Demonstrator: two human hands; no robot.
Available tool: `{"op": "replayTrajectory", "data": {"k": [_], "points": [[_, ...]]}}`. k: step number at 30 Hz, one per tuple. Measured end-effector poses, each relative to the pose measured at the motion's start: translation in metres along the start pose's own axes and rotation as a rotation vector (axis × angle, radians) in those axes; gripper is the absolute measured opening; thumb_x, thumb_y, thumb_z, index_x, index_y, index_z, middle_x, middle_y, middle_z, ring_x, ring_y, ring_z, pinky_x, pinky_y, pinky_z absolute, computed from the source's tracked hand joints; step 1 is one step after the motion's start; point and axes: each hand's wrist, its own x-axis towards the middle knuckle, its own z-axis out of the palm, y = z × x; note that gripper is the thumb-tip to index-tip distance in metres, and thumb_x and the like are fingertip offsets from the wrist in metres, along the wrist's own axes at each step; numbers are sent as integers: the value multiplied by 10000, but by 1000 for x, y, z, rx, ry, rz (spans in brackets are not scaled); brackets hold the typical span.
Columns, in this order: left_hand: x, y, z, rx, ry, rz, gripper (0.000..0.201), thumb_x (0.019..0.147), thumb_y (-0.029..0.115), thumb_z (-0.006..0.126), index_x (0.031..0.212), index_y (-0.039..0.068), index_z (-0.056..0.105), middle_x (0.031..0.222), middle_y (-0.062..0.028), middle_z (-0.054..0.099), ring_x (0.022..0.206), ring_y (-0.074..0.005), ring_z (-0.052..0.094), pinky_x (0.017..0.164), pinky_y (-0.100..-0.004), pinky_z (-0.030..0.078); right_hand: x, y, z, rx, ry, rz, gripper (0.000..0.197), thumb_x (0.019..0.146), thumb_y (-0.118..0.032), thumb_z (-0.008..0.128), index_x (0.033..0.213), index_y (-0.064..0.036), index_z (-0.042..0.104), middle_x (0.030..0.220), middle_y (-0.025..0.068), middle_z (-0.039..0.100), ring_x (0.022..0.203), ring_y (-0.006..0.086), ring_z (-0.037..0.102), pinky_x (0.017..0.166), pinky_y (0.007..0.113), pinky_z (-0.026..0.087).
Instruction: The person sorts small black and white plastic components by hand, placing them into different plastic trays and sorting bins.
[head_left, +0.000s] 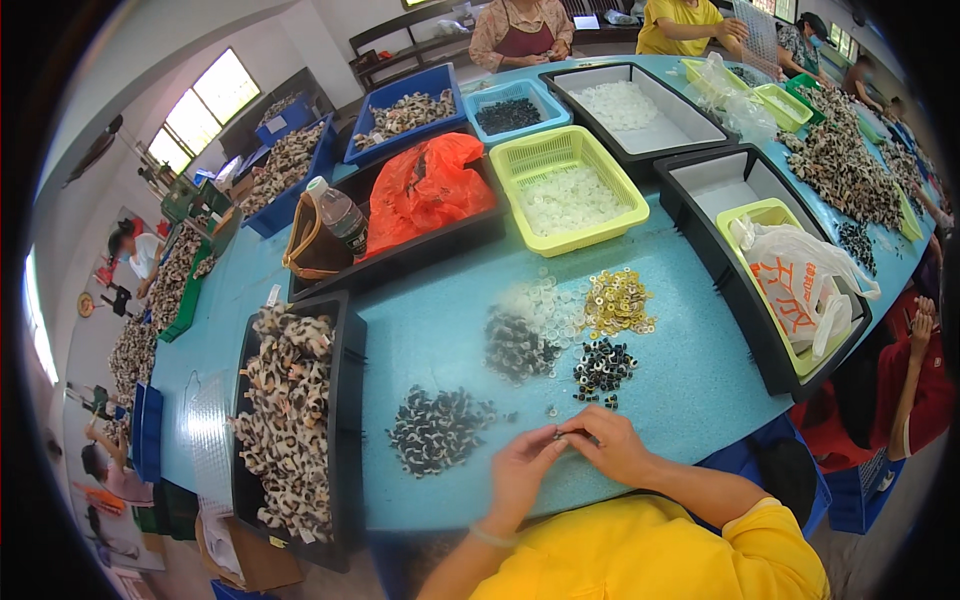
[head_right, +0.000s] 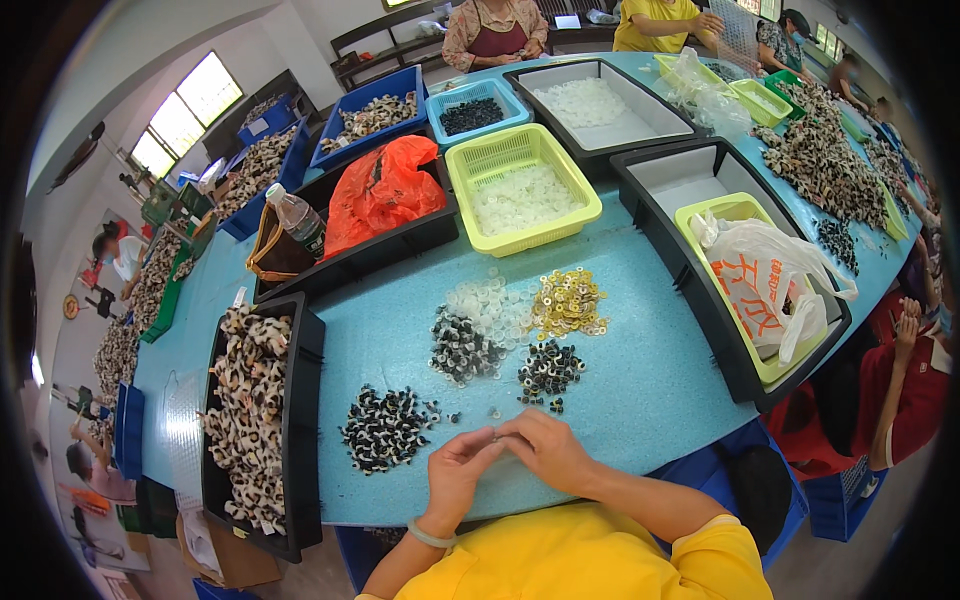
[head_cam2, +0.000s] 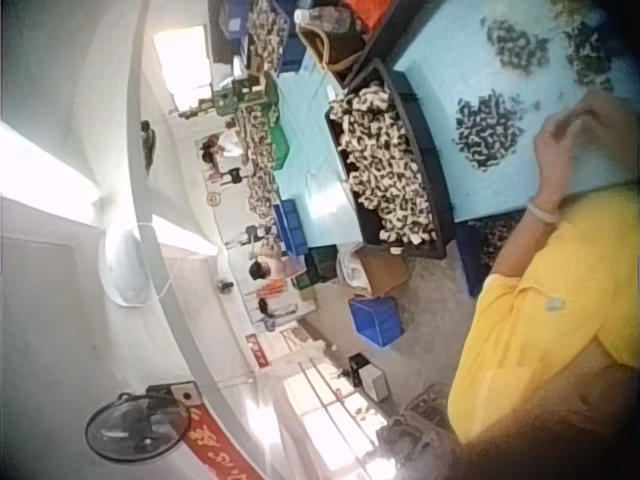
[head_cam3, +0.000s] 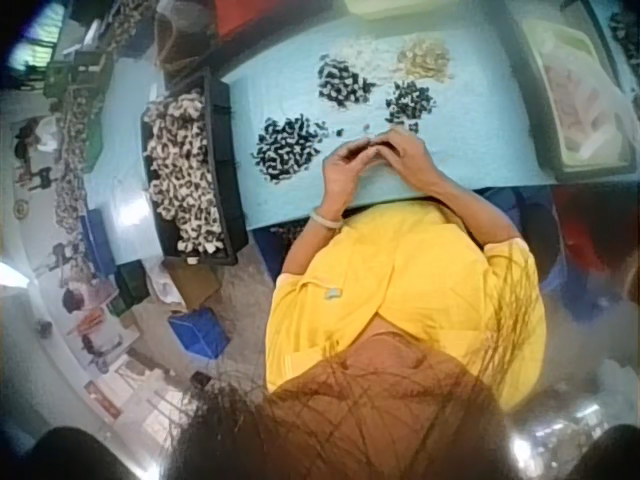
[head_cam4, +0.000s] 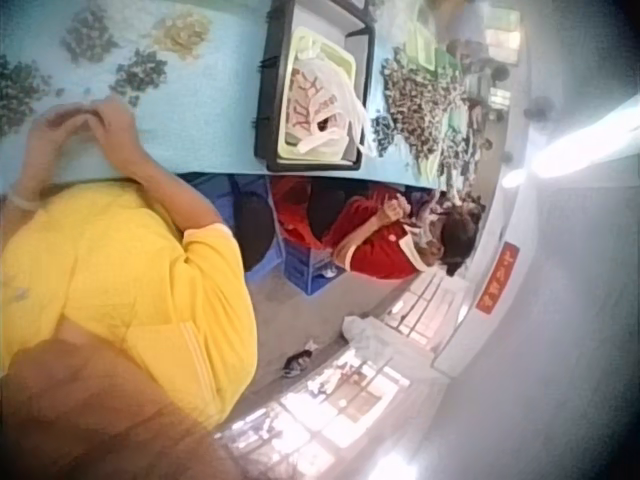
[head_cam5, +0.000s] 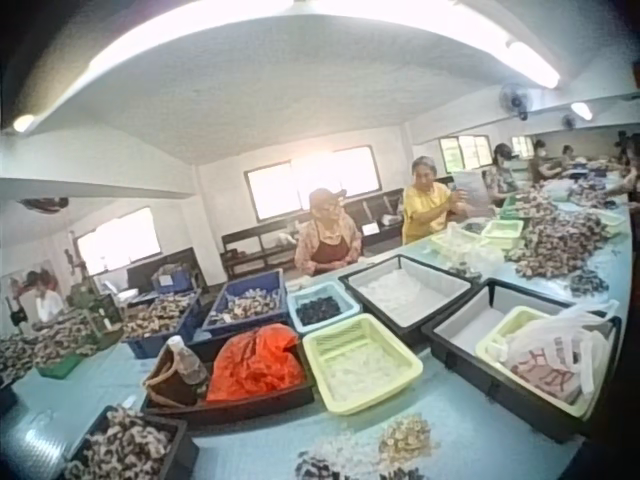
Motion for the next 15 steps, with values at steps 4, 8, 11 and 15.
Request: {"op": "replayTrajectory", "data": {"k": [4, 8, 11, 15], "points": [[8, 12, -11, 513, -34, 343, 252, 823, 69, 756, 1067, 24, 708, 991, -78, 703, 889, -185, 656, 789, -296, 528, -11, -4, 6, 266, -25, 276, 173, 888, -65, 667, 1059, -43, 677, 910, 125, 641, 808, 263, 646, 687, 339, 524], [29, 29, -21, 1234, 9, 936, 212, 757, 14, 738, 963, 62, 718, 915, -53, 665, 873, -272, 597, 786, -367, 482, -20, -14, -5, 70, -134, 192, 137, 898, -67, 658, 1027, -34, 688, 930, 125, 648, 832, 251, 655, 717, 334, 530], [39, 33, -38, 1365, 31, 958, 169, 757, 42, 716, 924, 72, 714, 894, -51, 651, 885, -264, 578, 818, -379, 454, -18, -2, -27, -154, -6, 64, 126, 868, -86, 669, 990, -56, 662, 893, 122, 623, 804, 302, 632, 705, 389, 523], [38, 35, -55, 1422, 139, 904, 147, 738, 55, 721, 884, 70, 715, 875, -50, 642, 873, -264, 586, 815, -383, 456, -7, 15, -65, -289, 14, 21, 138, 844, -62, 684, 979, -79, 662, 952, 104, 607, 839, 309, 623, 706, 385, 521]]}}
